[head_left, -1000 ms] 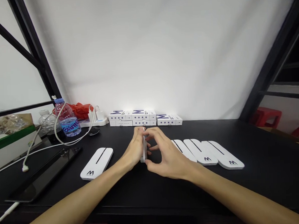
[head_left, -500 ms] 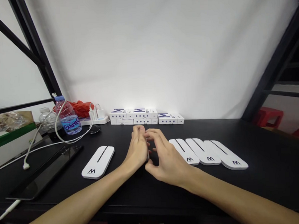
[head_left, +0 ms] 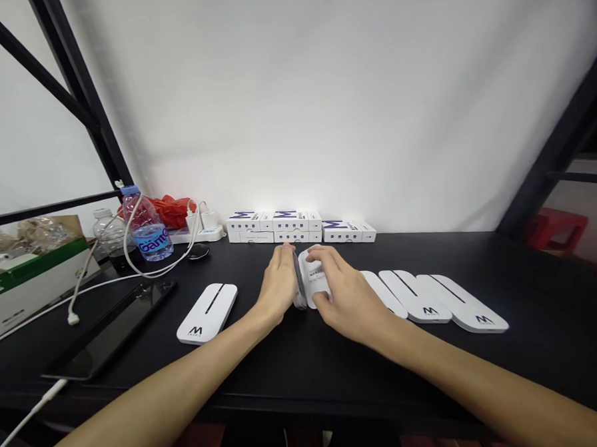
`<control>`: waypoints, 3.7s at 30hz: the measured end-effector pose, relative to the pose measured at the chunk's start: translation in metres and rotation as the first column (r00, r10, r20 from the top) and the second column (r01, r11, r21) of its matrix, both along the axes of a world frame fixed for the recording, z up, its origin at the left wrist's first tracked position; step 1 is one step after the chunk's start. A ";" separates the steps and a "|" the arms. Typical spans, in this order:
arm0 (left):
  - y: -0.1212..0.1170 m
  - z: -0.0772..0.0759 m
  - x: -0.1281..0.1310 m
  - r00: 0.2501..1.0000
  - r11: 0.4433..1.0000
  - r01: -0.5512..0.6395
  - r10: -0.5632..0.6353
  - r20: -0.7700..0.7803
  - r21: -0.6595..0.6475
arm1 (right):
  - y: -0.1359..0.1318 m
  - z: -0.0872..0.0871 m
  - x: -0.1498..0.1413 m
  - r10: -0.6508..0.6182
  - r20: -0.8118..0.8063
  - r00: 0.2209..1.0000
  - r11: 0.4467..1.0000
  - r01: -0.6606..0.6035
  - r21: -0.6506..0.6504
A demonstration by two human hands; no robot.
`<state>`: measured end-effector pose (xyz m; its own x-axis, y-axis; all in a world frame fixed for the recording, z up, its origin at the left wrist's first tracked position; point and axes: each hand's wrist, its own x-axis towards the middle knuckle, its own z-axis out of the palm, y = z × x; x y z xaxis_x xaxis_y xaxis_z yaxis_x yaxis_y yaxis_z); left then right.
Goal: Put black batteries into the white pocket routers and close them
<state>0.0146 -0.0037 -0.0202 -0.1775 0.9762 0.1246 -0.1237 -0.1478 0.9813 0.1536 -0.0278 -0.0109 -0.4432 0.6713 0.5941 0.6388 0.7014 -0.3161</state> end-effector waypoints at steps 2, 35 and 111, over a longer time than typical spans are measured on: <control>0.002 -0.003 -0.002 0.999 1.000 0.026 -0.025 0.036 -0.013 | 0.007 0.001 0.006 -0.063 0.037 0.997 0.997 0.064 -0.038; -0.016 0.011 0.005 0.922 0.953 0.299 -0.302 0.241 0.052 | 0.005 0.009 0.004 0.056 -0.170 0.984 0.981 -0.086 -0.175; -0.003 0.030 -0.015 0.953 0.997 -0.055 0.039 0.302 0.045 | 0.011 0.000 0.014 0.037 0.143 0.989 0.971 -0.001 -0.239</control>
